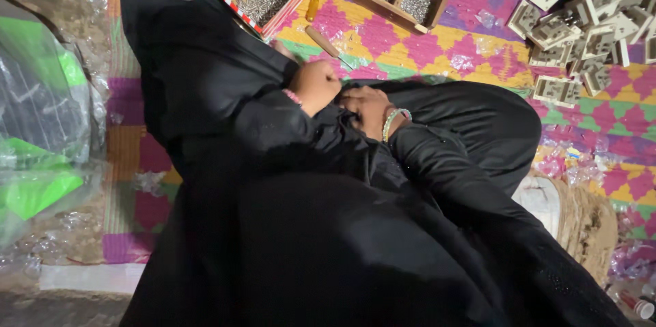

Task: The person assembles a purple electrical switchboard by inserting white switch modules and securing them with nails. They repeatedly pick up nails from a nearby box and hammer them into the switchboard while sitting on the floor.

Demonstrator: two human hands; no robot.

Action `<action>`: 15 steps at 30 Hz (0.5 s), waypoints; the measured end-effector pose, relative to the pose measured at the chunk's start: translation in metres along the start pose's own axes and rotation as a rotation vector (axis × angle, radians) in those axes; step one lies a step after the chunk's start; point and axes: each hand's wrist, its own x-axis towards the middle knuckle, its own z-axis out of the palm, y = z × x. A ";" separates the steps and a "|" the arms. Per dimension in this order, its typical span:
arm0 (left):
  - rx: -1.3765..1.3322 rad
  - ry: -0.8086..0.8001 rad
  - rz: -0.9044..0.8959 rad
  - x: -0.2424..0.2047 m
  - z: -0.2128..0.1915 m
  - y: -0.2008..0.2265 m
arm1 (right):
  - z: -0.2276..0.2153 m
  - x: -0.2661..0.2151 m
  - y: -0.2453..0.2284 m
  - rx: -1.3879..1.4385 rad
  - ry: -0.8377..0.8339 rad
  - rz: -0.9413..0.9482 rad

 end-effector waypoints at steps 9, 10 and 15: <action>-0.179 -0.042 0.092 -0.006 0.022 -0.011 | 0.029 -0.012 0.057 0.782 -0.078 0.218; -0.162 -0.089 0.049 -0.005 0.024 -0.009 | 0.034 -0.011 0.066 0.933 -0.036 0.334; -0.181 -0.084 -0.010 0.000 0.030 -0.015 | 0.030 -0.002 0.092 1.279 0.037 0.420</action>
